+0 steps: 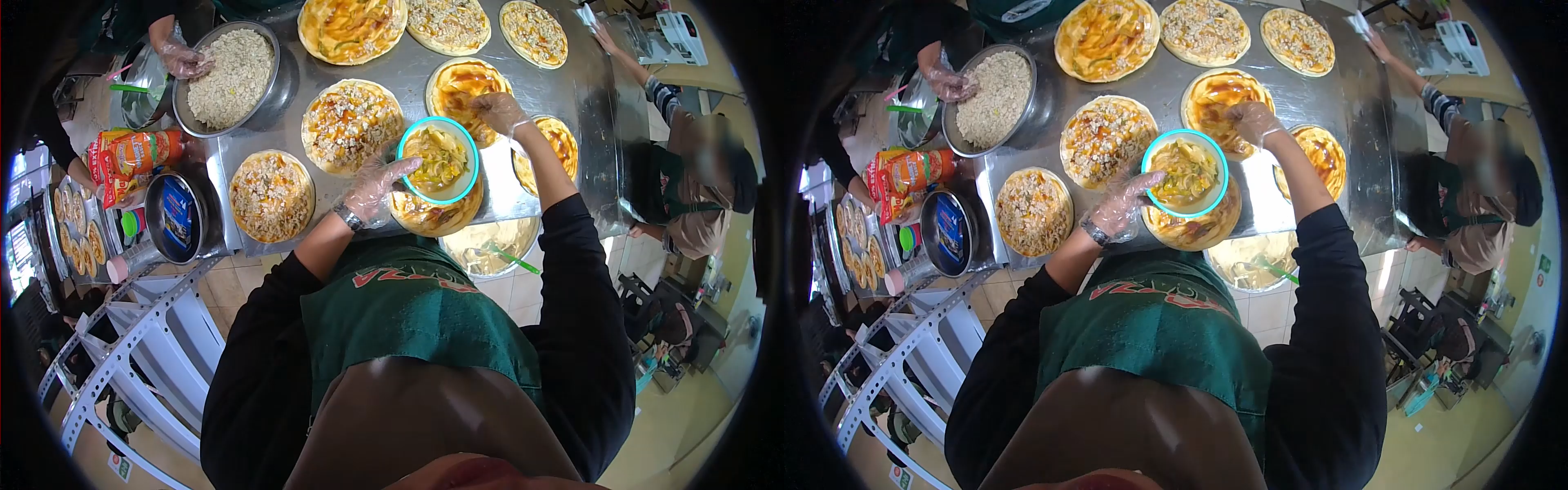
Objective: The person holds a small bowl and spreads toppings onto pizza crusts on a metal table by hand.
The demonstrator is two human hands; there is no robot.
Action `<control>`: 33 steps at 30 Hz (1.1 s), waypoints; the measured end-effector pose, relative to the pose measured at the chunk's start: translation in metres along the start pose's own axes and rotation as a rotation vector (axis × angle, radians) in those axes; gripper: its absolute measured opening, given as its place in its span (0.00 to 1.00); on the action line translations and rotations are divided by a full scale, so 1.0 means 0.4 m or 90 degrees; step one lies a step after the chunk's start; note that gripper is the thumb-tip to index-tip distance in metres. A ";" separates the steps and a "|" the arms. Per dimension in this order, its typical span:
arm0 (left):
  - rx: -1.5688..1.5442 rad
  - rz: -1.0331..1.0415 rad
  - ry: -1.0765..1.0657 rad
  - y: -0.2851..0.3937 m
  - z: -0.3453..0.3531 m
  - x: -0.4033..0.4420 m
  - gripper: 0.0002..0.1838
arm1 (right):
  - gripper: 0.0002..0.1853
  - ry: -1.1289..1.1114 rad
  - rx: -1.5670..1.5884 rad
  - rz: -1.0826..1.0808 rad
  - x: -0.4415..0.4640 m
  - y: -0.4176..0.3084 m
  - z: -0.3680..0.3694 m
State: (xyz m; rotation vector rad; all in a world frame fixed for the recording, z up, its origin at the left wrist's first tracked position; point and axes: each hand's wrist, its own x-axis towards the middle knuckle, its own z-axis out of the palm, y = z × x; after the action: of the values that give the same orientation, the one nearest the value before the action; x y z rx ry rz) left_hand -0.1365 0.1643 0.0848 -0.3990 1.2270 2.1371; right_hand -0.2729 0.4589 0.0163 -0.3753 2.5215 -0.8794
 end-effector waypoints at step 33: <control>0.018 0.048 0.014 -0.048 0.008 -0.002 0.38 | 0.02 0.066 -0.397 -0.287 -0.274 -0.314 0.084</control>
State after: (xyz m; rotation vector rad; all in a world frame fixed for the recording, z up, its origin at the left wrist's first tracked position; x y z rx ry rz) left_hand -0.1234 0.1737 0.0743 -0.3697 1.3024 2.1809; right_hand -0.1480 0.3881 0.1078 -1.1511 2.8133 -0.2216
